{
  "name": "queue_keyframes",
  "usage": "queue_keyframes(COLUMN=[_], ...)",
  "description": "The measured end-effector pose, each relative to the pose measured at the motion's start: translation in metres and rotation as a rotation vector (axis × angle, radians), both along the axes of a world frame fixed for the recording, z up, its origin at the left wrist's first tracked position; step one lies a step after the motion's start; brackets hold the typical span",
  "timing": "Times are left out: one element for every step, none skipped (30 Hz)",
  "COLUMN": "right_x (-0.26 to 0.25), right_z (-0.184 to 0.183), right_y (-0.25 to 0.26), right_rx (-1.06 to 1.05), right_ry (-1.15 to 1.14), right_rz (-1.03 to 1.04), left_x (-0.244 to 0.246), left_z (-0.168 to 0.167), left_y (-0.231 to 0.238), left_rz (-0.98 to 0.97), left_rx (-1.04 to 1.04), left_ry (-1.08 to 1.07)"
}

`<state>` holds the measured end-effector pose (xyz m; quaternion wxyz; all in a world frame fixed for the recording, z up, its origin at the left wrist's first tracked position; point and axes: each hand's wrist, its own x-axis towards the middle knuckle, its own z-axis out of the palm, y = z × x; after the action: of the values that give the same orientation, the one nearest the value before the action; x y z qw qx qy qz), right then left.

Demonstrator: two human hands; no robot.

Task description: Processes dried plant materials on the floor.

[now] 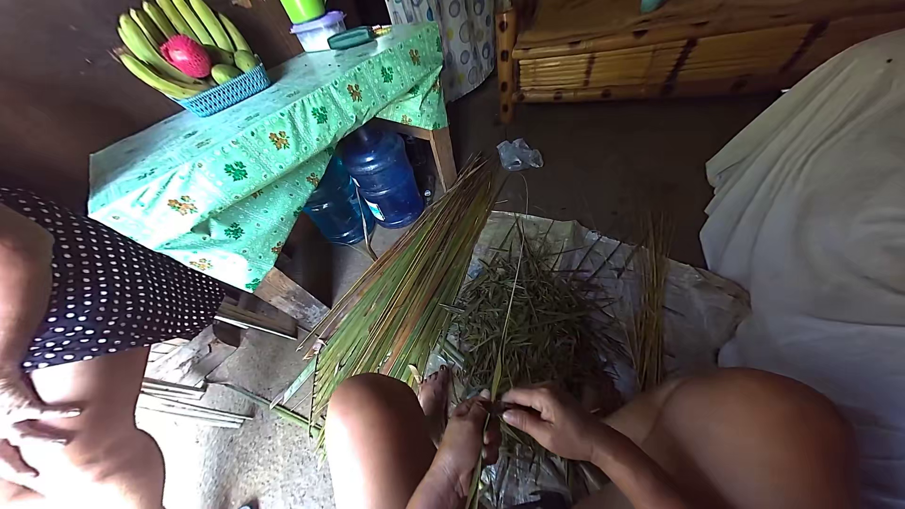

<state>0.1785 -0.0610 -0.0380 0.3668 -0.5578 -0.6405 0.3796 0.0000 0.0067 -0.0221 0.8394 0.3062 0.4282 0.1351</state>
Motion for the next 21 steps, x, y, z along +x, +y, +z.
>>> queue_keyframes(right_x=[0.002,0.006,0.011,0.017,0.024,0.029,0.034,0.039,0.044,0.049,0.054,0.059,0.065,0.068,0.069,0.065,0.058,0.049,0.040,0.032,0.025], right_z=[-0.002,-0.004,-0.006,-0.005,-0.005,-0.004,-0.003,-0.003,-0.004,-0.005,-0.006,-0.007,-0.009,-0.009,-0.007,-0.003,0.003,0.008,0.010,0.010,0.008], right_y=[0.002,0.005,0.007,0.011,0.014,0.016,0.019,0.020,0.022,0.024,0.026,0.028,0.030,0.031,0.030,0.028,0.025,0.021,0.017,0.014,0.013], right_rx=[0.036,0.052,0.042,0.009,-0.027,-0.041,-0.054,-0.074,-0.089,-0.104,-0.120,-0.133,-0.125,-0.116,-0.115,-0.133,-0.174,-0.231,-0.288,-0.336,-0.365], right_ry=[-0.058,-0.104,-0.133,-0.151,-0.166,-0.182,-0.198,-0.203,-0.209,-0.203,-0.189,-0.167,-0.141,-0.099,-0.023,0.094,0.233,0.365,0.473,0.550,0.604], right_rz=[-0.043,-0.097,-0.143,-0.177,-0.206,-0.237,-0.272,-0.315,-0.370,-0.435,-0.509,-0.592,-0.674,-0.725,-0.736,-0.700,-0.628,-0.540,-0.454,-0.381,-0.327], left_x=[0.000,-0.001,-0.002,-0.003,-0.005,-0.006,-0.007,-0.009,-0.011,-0.013,-0.015,-0.017,-0.019,-0.021,-0.021,-0.021,-0.020,-0.017,-0.014,-0.011,-0.009], left_z=[0.001,0.004,0.006,0.007,0.007,0.006,0.007,0.009,0.010,0.011,0.012,0.012,0.011,0.010,0.010,0.010,0.009,0.009,0.009,0.008,0.007], left_y=[-0.001,-0.004,-0.007,-0.009,-0.011,-0.012,-0.013,-0.013,-0.014,-0.015,-0.015,-0.016,-0.016,-0.016,-0.015,-0.014,-0.013,-0.012,-0.011,-0.010,-0.010], left_rz=[-0.006,-0.023,-0.048,-0.073,-0.090,-0.105,-0.120,-0.132,-0.141,-0.148,-0.153,-0.160,-0.161,-0.159,-0.154,-0.150,-0.148,-0.148,-0.150,-0.149,-0.152], left_rx=[0.003,0.019,0.038,0.048,0.053,0.059,0.060,0.058,0.054,0.053,0.053,0.052,0.052,0.050,0.048,0.047,0.042,0.036,0.026,0.017,0.013], left_ry=[-0.005,-0.001,0.008,0.009,0.002,-0.012,-0.022,-0.032,-0.037,-0.035,-0.032,-0.032,-0.036,-0.038,-0.033,-0.029,-0.029,-0.031,-0.036,-0.042,-0.048])
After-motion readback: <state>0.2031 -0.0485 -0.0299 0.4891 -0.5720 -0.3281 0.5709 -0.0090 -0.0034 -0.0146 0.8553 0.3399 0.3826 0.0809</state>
